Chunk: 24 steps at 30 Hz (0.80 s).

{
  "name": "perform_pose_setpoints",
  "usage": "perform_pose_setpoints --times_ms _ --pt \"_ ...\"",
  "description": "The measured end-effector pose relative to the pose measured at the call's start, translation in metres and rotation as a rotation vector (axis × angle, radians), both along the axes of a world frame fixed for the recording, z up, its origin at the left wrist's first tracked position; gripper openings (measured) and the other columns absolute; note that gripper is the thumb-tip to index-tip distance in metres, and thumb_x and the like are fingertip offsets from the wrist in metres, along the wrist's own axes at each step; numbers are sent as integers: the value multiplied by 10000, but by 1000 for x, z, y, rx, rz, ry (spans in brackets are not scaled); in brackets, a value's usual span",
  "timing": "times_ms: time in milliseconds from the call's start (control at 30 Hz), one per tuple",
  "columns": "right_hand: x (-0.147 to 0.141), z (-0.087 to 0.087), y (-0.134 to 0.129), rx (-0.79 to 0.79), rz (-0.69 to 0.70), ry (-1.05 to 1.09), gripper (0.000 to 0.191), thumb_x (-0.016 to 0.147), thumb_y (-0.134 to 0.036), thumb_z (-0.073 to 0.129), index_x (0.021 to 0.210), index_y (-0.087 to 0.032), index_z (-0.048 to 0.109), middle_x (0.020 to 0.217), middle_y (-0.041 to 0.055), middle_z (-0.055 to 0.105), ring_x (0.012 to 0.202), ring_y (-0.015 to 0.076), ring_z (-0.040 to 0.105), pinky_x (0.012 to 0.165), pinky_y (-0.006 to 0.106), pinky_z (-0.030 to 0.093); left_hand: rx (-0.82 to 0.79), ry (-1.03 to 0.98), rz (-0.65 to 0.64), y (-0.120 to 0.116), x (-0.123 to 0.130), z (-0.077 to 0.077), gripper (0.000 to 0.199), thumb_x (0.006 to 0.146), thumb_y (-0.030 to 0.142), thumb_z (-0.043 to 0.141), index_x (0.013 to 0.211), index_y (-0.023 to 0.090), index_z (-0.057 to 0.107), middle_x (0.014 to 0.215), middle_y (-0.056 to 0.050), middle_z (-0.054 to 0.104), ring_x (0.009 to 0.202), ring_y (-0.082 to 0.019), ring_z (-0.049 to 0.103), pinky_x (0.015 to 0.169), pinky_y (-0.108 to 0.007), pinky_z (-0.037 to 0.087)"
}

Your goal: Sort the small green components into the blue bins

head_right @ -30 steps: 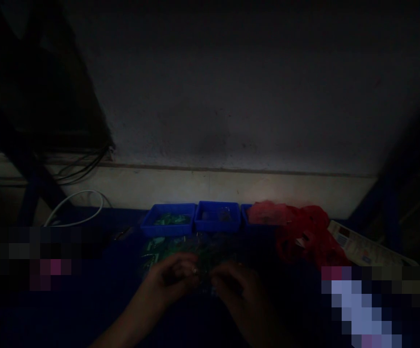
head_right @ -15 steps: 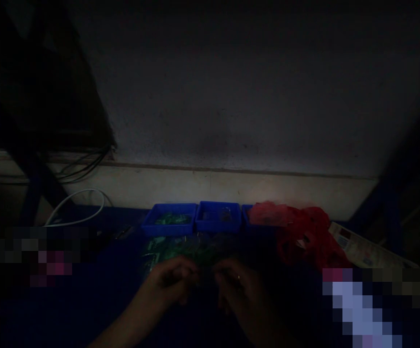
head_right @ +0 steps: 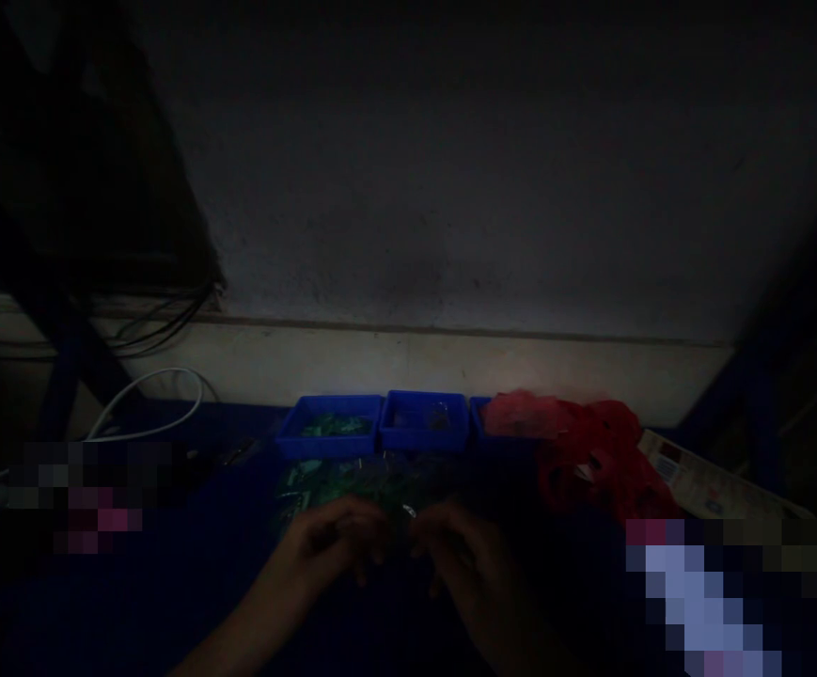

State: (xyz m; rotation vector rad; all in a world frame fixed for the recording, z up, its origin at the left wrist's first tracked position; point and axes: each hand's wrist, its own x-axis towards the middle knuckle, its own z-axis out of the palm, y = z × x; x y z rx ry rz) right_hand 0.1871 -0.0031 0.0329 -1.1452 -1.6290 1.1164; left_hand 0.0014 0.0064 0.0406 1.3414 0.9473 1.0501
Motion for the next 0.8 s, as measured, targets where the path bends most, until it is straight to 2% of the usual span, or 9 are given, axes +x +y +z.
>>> perform_pose_setpoints --times_ms 167,333,533,800 --pt "1 -1 1 8 -22 -45 218 854 -288 458 888 -213 660 691 -1 604 579 144 560 574 271 427 -17 8 21 3 1 -5 98 683 235 628 732 152 645 614 11 614 546 -127 552 492 -225 437" --pt "1 -3 1 4 -46 -72 213 846 -302 469 867 -226 667 686 -7 596 594 146 562 576 265 426 -21 41 55 3 1 -1 102 672 241 618 727 157 640 583 24 598 533 -122 531 500 -227 412" --pt "0 -2 1 34 -56 -101 222 836 -287 462 857 -232 676 634 -15 576 581 150 559 558 260 430 -1 83 77 1 1 1 99 634 195 598 709 165 656 590 29 595 544 -120 508 513 -228 373" --pt "1 1 -1 55 -62 -118 241 827 -277 448 839 -230 684 630 -8 592 556 145 561 545 258 434 15 124 82 2 0 3 118 639 210 593 723 173 667 647 7 639 583 -142 538 534 -244 381"
